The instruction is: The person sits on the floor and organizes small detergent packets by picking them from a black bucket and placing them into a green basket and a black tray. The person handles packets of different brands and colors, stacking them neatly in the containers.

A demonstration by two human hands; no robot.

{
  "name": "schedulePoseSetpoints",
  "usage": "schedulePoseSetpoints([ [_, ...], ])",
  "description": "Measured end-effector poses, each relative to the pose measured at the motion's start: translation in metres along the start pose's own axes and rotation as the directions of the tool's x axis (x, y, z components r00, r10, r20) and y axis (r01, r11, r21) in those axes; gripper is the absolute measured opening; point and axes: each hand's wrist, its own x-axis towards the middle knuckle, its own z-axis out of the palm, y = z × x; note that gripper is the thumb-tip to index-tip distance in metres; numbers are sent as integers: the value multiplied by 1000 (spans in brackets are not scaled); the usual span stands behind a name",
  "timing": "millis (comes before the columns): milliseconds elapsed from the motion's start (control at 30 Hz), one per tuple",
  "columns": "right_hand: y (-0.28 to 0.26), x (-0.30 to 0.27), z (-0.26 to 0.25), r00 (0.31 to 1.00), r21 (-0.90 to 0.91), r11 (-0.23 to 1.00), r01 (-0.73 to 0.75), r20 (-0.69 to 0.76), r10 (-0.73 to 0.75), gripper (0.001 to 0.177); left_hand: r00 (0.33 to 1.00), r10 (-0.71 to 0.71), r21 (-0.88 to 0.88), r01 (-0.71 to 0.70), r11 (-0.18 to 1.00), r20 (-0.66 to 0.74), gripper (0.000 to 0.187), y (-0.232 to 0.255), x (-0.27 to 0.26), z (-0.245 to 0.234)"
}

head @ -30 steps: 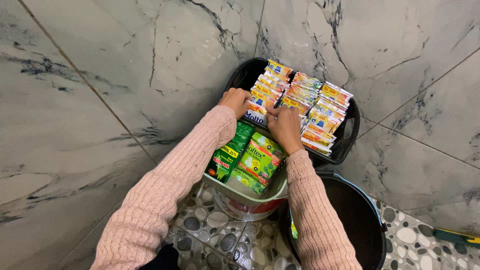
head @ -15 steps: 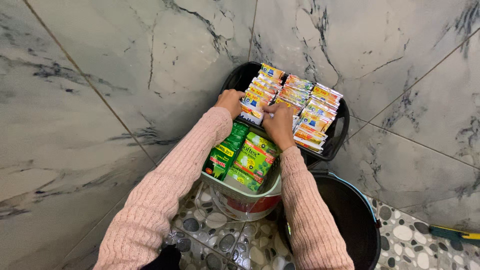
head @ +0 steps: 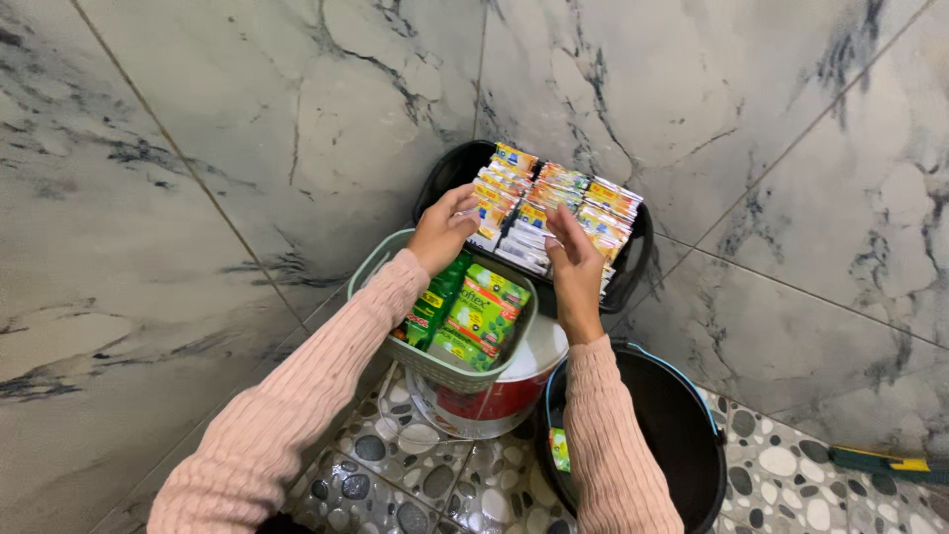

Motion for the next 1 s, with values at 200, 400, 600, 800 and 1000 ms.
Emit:
schedulePoseSetpoints([
  [200,-35,-30,-42,1000,34,999,0,-30,1,48,996,25,-129,-13,992,91,62,49,-29,52],
  [400,-67,-52,-92,997,-2,999,53,-53,-53,48,982,52,-172,-20,985,183,62,78,-42,117],
  [600,-75,-72,-140,994,-52,998,25,-103,-31,48,972,-19,-196,66,978,235,62,54,-54,183],
  [800,-47,-102,-187,983,-66,997,-48,-182,36,45,954,-84,-218,151,964,288,63,-2,-78,240],
  [1000,18,-139,-226,952,-77,977,-199,-252,174,43,921,-247,-185,310,932,300,62,-101,-107,271],
])
